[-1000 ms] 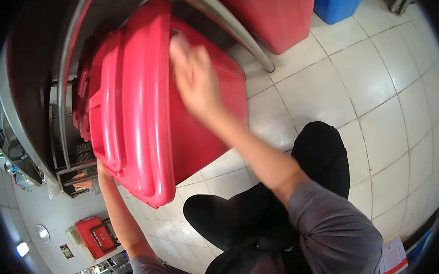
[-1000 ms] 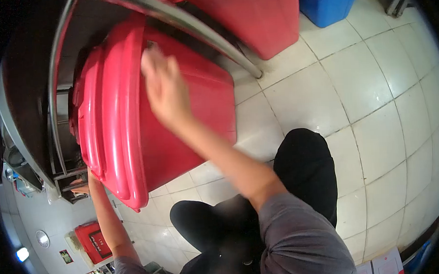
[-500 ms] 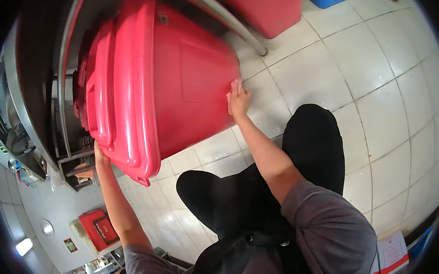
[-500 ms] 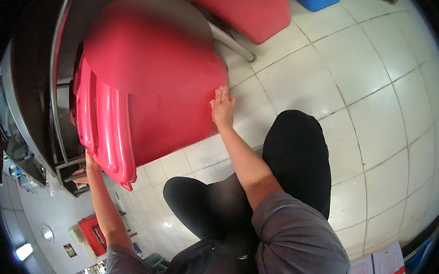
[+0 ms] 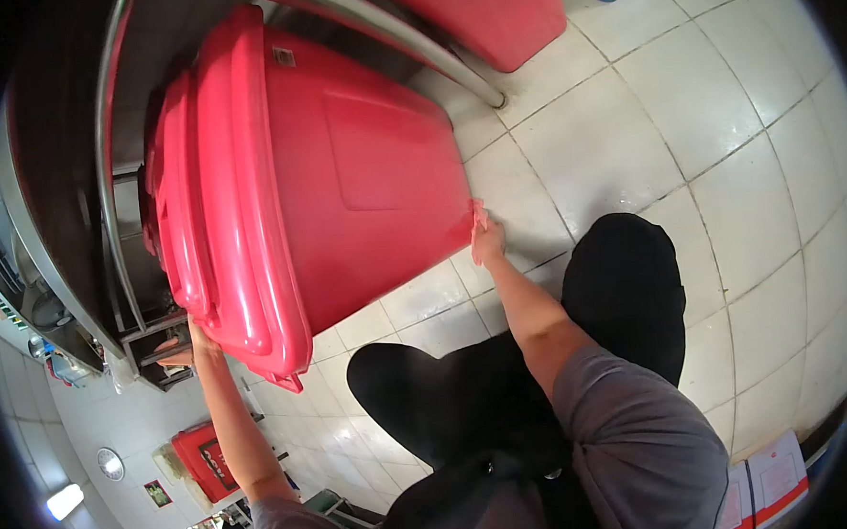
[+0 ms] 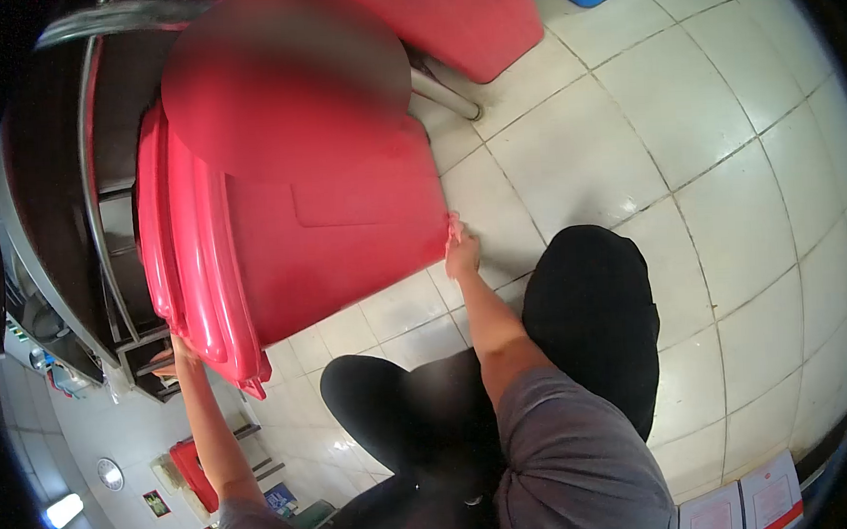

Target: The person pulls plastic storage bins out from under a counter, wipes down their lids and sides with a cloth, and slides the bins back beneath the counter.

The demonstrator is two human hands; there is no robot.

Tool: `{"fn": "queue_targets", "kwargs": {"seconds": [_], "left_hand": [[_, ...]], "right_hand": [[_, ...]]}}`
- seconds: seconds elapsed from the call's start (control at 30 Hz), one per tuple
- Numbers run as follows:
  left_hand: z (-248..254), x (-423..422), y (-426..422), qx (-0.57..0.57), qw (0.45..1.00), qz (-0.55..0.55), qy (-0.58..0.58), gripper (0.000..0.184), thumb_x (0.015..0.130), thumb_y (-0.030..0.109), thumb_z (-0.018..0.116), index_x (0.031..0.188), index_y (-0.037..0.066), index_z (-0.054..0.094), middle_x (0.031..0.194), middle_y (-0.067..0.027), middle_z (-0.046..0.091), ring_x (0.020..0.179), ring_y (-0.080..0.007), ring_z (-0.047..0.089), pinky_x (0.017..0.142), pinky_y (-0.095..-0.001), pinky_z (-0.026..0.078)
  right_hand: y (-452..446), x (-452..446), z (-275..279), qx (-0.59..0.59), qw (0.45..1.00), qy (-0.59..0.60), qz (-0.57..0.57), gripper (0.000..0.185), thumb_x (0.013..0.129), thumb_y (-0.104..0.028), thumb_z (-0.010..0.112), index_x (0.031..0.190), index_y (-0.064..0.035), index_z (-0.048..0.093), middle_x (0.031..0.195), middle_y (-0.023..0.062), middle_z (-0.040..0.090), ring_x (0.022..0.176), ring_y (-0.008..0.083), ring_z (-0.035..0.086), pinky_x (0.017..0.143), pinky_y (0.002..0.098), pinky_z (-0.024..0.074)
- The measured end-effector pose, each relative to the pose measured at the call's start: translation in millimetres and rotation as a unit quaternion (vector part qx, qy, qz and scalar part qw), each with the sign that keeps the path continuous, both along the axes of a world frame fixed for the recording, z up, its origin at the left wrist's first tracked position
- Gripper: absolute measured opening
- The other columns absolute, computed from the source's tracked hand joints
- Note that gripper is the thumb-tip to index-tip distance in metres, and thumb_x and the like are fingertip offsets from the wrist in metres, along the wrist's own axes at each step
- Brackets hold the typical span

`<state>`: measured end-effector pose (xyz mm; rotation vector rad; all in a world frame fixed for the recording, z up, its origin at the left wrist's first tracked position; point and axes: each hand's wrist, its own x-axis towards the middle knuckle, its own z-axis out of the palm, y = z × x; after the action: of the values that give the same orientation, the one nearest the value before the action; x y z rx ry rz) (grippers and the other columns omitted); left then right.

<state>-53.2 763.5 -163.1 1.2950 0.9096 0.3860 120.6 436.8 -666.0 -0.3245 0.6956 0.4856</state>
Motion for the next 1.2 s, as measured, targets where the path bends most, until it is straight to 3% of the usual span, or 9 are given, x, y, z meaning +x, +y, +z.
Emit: {"fn": "queue_targets", "kwargs": {"seconds": [0.07,0.17,0.33,0.43,0.53,0.9,1.0,1.07,1.2], "left_hand": [[-0.1,0.4,-5.7,-0.009,1.000,-0.016,-0.007,0.042,0.100,0.034,0.046,0.129,0.006,0.055,0.123,-0.0127,0.064,0.108,-0.0285,0.063,0.094,-0.0445,0.053],[-3.4,-0.5,-9.8,-0.012,1.000,-0.022,0.000,0.041,0.100,0.034,0.046,0.128,0.005,0.055,0.122,-0.0126,0.064,0.108,-0.0284,0.063,0.093,-0.0442,0.054],[-15.2,10.9,-21.6,-0.036,0.998,-0.060,-0.004,0.040,0.100,0.033,0.046,0.127,0.005,0.056,0.120,-0.0126,0.065,0.106,-0.0282,0.064,0.092,-0.0437,0.054],[-21.2,0.0,-14.4,0.021,0.997,-0.071,-0.009,0.040,0.102,0.033,0.042,0.125,0.004,0.057,0.119,-0.0130,0.065,0.104,-0.0279,0.065,0.090,-0.0432,0.054],[-25.7,-4.2,-42.7,0.119,0.985,0.076,0.096,0.044,0.103,0.036,0.041,0.130,0.004,0.053,0.123,-0.0145,0.063,0.108,-0.0273,0.063,0.092,-0.0428,0.053],[-18.1,66.3,-325.5,-0.024,0.984,0.132,-0.115,0.057,0.102,0.048,0.040,0.143,0.009,0.040,0.140,-0.0114,0.051,0.125,-0.0261,0.054,0.100,-0.0458,0.049],[-14.6,86.4,-361.9,-0.054,0.986,0.081,-0.133,0.054,0.102,0.045,0.045,0.142,0.010,0.041,0.137,-0.0112,0.054,0.120,-0.0274,0.058,0.098,-0.0470,0.052],[-8.6,87.0,-359.9,-0.062,0.992,-0.015,-0.107,0.056,0.101,0.047,0.044,0.143,0.010,0.039,0.138,-0.0105,0.053,0.121,-0.0263,0.057,0.098,-0.0467,0.052],[-2.0,89.5,-344.7,0.013,1.000,-0.024,-0.013,0.059,0.101,0.052,0.042,0.145,0.013,0.036,0.141,-0.0101,0.051,0.121,-0.0240,0.057,0.096,-0.0447,0.052]], "right_hand": [[5.0,-17.1,-1.2,0.045,0.996,-0.021,-0.072,0.047,0.101,-0.018,0.052,0.145,-0.0065,0.042,0.137,0.0092,0.052,0.122,0.0177,0.053,0.084,0.0241,0.0501],[4.9,-23.3,66.2,-0.171,0.978,-0.109,0.056,0.045,0.100,-0.021,0.055,0.142,-0.0075,0.046,0.120,0.0049,0.055,0.097,0.0073,0.055,0.065,0.0187,0.0446],[-51.8,-24.7,338.4,-0.285,0.824,-0.487,0.048,0.055,0.093,-0.004,0.056,0.146,-0.0144,0.044,0.128,0.0116,0.046,0.103,0.0212,0.052,0.080,0.0307,0.0482],[-86.2,-39.1,389.3,-0.327,0.711,-0.616,0.093,0.064,0.089,-0.002,0.058,0.149,-0.0077,0.037,0.142,0.0230,0.039,0.119,0.0375,0.045,0.101,0.0432,0.0400],[-91.0,-68.1,417.2,-0.339,0.745,-0.572,0.042,0.070,0.087,-0.004,0.057,0.147,0.0106,0.024,0.143,0.0292,0.040,0.122,0.0459,0.043,0.104,0.0476,0.0358],[-124.8,113.8,331.8,-0.521,0.670,-0.520,-0.100,0.039,0.090,-0.003,0.045,0.126,0.0012,0.059,0.124,0.0210,0.060,0.119,0.0336,0.050,0.104,0.0384,0.0376],[-105.2,122.4,178.0,-0.556,0.787,-0.246,0.104,0.039,0.092,-0.001,0.044,0.129,-0.0046,0.058,0.122,0.0197,0.058,0.111,0.0264,0.057,0.092,0.0358,0.0463],[-60.7,97.8,57.5,-0.359,0.908,-0.187,-0.104,0.032,0.098,-0.007,0.043,0.126,-0.0052,0.059,0.124,0.0186,0.059,0.109,0.0220,0.058,0.088,0.0356,0.0484],[-76.6,105.0,132.6,-0.282,0.941,-0.185,0.028,0.039,0.098,-0.004,0.041,0.135,-0.0035,0.050,0.136,0.0172,0.051,0.114,0.0220,0.054,0.094,0.0366,0.0445]]}}
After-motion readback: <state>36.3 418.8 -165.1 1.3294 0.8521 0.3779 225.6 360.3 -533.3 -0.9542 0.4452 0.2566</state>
